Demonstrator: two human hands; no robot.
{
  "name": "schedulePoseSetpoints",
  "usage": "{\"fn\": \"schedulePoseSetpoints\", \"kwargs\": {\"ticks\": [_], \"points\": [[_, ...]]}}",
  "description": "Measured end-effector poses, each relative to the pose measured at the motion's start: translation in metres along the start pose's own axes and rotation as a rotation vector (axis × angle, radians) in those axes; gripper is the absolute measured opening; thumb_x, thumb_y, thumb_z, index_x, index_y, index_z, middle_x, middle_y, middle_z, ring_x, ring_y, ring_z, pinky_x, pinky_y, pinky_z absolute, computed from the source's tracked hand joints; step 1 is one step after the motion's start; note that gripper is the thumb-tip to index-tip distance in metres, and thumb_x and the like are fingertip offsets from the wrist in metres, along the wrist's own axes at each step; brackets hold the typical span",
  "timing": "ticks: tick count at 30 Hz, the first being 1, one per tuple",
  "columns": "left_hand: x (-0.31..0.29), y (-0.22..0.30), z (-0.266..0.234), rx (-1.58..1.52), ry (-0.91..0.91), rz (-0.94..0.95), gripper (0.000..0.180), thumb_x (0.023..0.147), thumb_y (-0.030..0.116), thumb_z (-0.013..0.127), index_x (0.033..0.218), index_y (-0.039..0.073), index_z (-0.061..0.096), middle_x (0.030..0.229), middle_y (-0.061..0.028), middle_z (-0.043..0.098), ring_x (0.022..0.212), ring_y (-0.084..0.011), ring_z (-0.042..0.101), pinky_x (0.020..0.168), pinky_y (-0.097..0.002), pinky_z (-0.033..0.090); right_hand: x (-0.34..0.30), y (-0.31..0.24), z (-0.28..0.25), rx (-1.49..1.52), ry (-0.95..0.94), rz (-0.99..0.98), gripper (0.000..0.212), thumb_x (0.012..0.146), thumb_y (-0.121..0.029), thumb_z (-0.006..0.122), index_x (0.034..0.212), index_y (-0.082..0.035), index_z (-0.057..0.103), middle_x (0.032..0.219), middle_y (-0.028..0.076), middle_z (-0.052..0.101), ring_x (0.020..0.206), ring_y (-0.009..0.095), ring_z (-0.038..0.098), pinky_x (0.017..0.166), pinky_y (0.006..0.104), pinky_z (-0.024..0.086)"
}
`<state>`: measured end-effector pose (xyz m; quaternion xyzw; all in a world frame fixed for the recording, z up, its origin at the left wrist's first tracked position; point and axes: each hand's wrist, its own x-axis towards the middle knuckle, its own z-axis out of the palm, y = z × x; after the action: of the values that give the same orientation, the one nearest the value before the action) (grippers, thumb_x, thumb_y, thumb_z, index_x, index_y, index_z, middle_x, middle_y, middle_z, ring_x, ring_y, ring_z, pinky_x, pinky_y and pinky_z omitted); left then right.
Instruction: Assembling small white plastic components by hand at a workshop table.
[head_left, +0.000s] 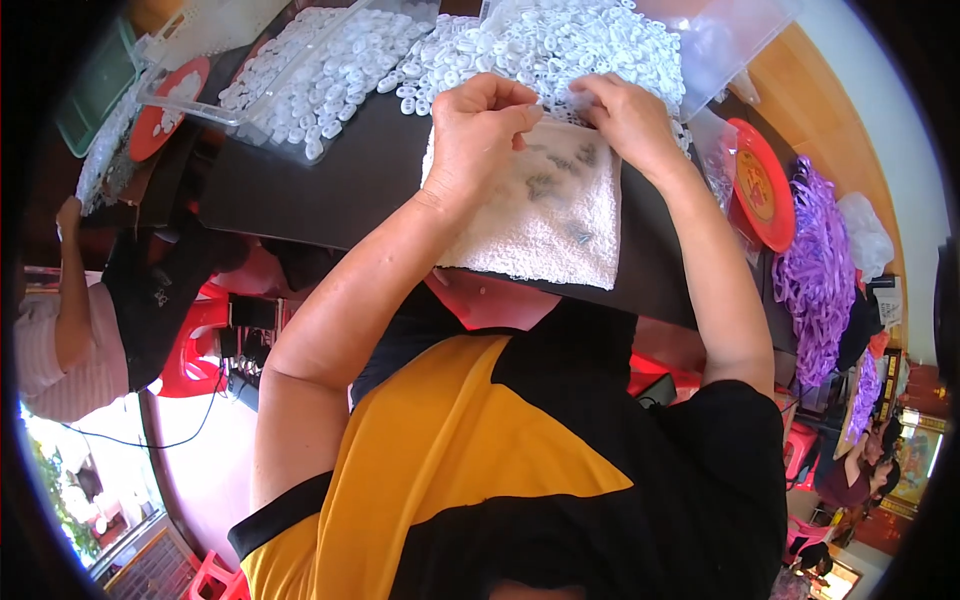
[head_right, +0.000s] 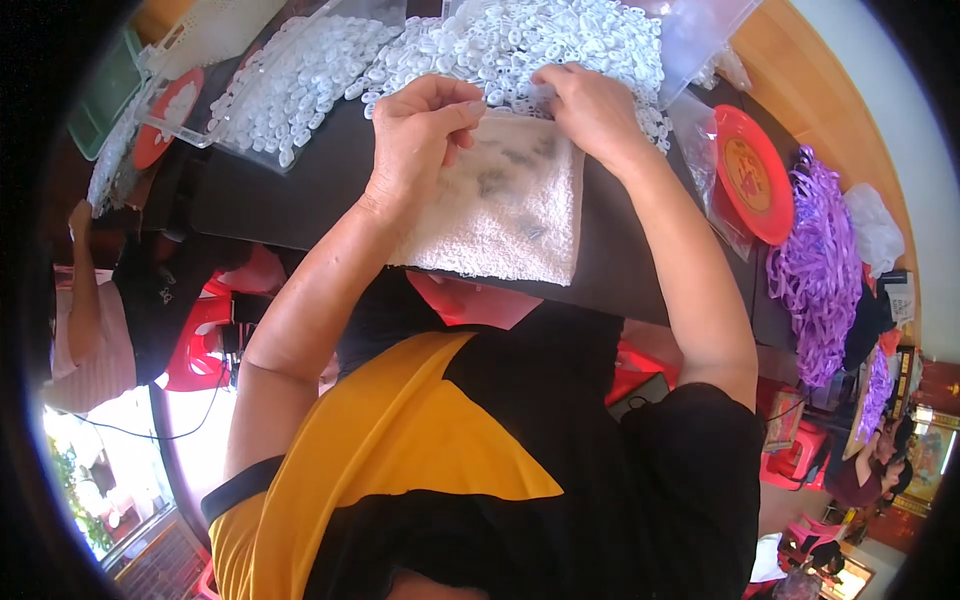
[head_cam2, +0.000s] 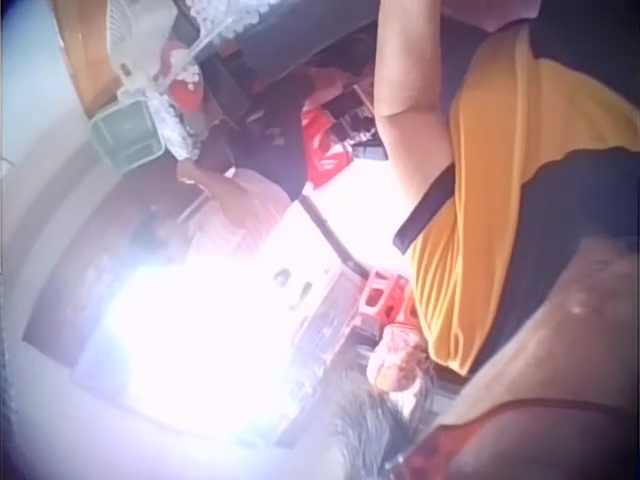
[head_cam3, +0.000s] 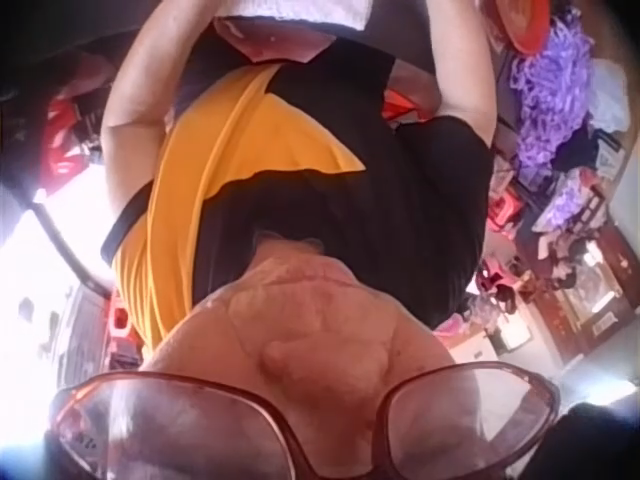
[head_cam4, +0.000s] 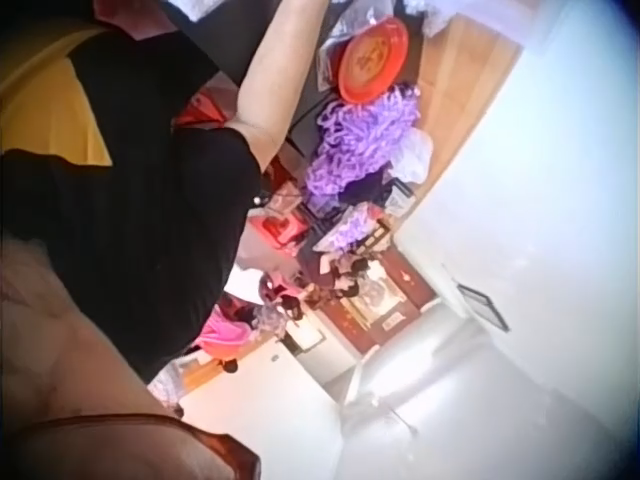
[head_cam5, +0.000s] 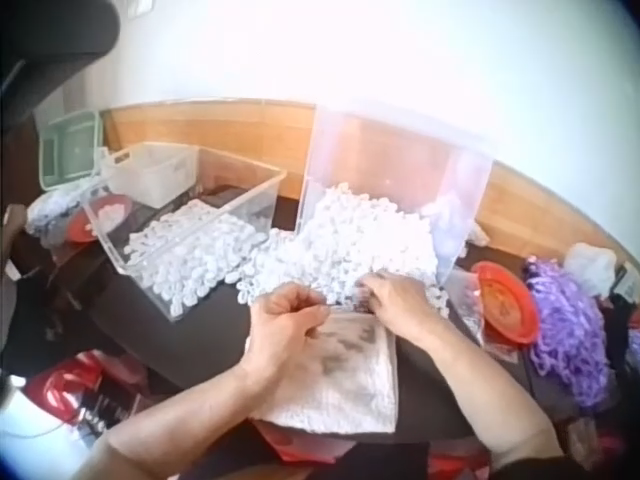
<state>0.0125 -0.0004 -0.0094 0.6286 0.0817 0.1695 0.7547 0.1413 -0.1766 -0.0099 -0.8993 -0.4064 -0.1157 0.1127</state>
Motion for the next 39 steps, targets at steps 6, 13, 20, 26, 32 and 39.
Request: {"fn": "schedulePoseSetpoints", "kwargs": {"ticks": [6,13,20,26,32,39], "points": [[0.001,0.000,-0.001,0.020,0.016,-0.031,0.008,0.078,-0.001,0.068,0.085,-0.004,0.066,0.070,-0.0035,0.063,0.056,-0.0076,0.053,0.051,-0.0221,0.045,0.005,-0.005,-0.014,0.142,0.172,-0.022,0.032,0.079,-0.009,0.063,0.110,-0.015,0.064,0.107,0.007,0.064,0.091,0.031,0.064,0.077,0.0426,0.051],[0.001,0.001,0.003,0.060,-0.007,-0.043,0.007,0.079,0.000,0.066,0.085,-0.004,0.066,0.069,-0.0031,0.062,0.055,-0.0076,0.053,0.052,-0.0225,0.045,0.004,0.011,0.005,-0.010,0.042,0.032,0.020,0.081,-0.008,0.060,0.099,-0.013,0.067,0.094,0.008,0.068,0.084,0.029,0.065,0.071,0.0388,0.050],[0.003,-0.003,0.001,0.055,-0.015,-0.019,0.013,0.081,0.004,0.068,0.091,-0.002,0.066,0.070,-0.0023,0.061,0.055,-0.0067,0.053,0.044,-0.0197,0.037,0.005,0.015,0.017,0.227,0.162,0.090,0.016,0.081,-0.007,0.062,0.096,-0.011,0.068,0.091,0.006,0.067,0.080,0.026,0.066,0.071,0.0353,0.051],[0.002,-0.001,0.001,0.057,-0.007,-0.040,0.009,0.080,0.000,0.067,0.087,-0.004,0.066,0.070,-0.0034,0.062,0.054,-0.0082,0.053,0.050,-0.0226,0.043,-0.004,0.005,0.000,0.294,0.128,0.067,0.014,0.080,-0.009,0.065,0.093,-0.008,0.068,0.087,0.006,0.066,0.077,0.023,0.065,0.071,0.0332,0.050],[0.000,-0.004,0.000,0.082,-0.028,-0.031,0.010,0.080,0.002,0.068,0.088,-0.003,0.066,0.069,-0.0035,0.062,0.054,-0.0082,0.053,0.048,-0.0222,0.041,-0.009,-0.001,0.000,0.103,0.017,-0.021,0.017,0.077,-0.019,0.067,0.092,-0.011,0.068,0.088,0.007,0.066,0.082,0.027,0.065,0.070,0.0370,0.049],[0.012,-0.015,0.001,0.127,-0.016,0.084,0.014,0.080,0.005,0.068,0.090,-0.005,0.066,0.066,-0.0060,0.062,0.049,-0.0078,0.050,0.045,-0.0214,0.036,-0.001,0.012,0.018,0.124,0.044,-0.071,0.019,0.081,-0.015,0.060,0.098,-0.014,0.069,0.091,0.010,0.070,0.087,0.029,0.066,0.070,0.0394,0.051]]}}
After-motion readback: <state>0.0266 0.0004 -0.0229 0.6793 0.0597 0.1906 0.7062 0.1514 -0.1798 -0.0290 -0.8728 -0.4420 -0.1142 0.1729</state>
